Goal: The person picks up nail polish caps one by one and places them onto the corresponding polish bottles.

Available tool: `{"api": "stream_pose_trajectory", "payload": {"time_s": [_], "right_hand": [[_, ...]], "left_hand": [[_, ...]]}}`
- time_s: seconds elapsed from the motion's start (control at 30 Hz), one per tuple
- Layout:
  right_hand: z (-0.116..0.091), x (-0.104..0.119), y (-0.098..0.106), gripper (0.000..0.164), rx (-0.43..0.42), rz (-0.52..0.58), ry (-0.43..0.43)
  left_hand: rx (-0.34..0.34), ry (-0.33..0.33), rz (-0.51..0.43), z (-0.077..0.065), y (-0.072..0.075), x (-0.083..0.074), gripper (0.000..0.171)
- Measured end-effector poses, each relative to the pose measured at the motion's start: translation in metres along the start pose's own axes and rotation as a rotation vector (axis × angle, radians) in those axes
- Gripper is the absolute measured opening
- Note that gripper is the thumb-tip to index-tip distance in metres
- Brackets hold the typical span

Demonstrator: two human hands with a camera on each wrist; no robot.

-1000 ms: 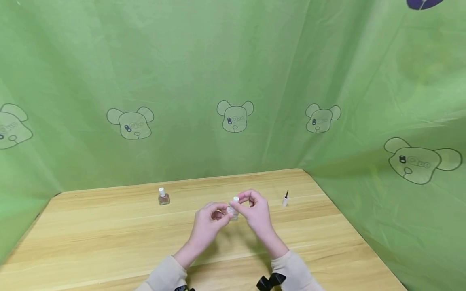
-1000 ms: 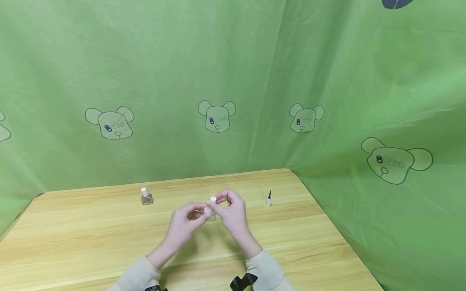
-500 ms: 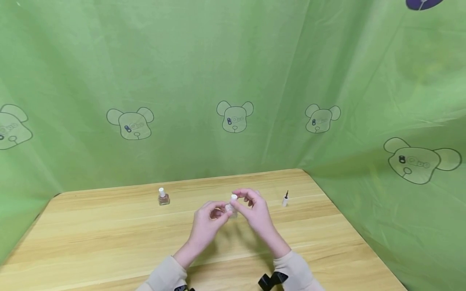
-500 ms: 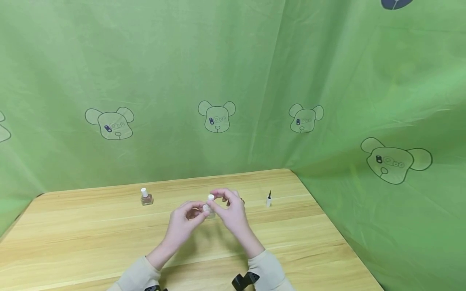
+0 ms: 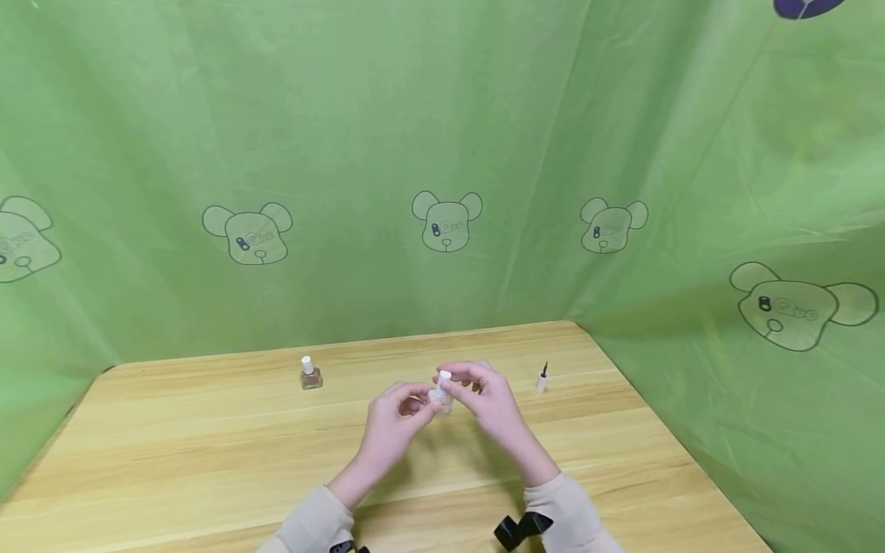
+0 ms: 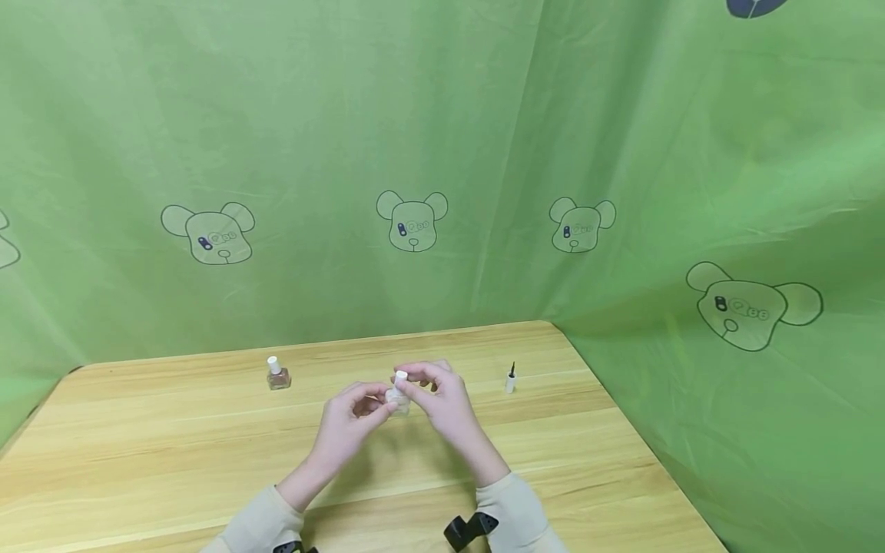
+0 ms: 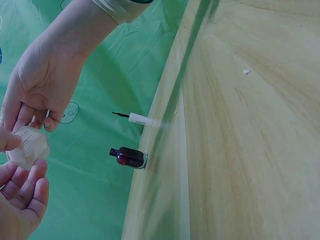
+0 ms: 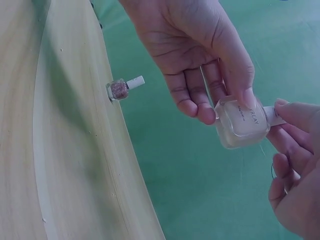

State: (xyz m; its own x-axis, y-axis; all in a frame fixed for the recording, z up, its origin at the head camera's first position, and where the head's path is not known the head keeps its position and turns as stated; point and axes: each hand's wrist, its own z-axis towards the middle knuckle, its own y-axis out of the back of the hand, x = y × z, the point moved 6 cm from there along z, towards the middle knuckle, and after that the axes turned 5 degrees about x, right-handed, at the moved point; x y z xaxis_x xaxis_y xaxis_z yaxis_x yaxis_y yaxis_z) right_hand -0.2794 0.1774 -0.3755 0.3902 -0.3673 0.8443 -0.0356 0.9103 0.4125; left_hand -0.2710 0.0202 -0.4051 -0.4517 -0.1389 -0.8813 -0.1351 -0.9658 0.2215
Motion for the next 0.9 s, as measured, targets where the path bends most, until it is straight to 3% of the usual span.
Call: {"api": "stream_pose_trajectory", "payload": {"time_s": [0.23,0.6,0.9], "right_hand": [[0.0,0.002,0.001,0.022,-0.029,0.026,-0.006],[0.001,0.003,0.002,0.025,0.019,-0.024,0.02],[0.002,0.007,0.02,0.026,-0.001,0.015,0.044]], "left_hand": [[0.01,0.016,0.019,0.0,0.0,0.0,0.023],[0.005,0.037,-0.016,0.002,0.003,0.001,0.023],[-0.041,0.072,-0.064,0.01,0.016,0.006,0.028]]}}
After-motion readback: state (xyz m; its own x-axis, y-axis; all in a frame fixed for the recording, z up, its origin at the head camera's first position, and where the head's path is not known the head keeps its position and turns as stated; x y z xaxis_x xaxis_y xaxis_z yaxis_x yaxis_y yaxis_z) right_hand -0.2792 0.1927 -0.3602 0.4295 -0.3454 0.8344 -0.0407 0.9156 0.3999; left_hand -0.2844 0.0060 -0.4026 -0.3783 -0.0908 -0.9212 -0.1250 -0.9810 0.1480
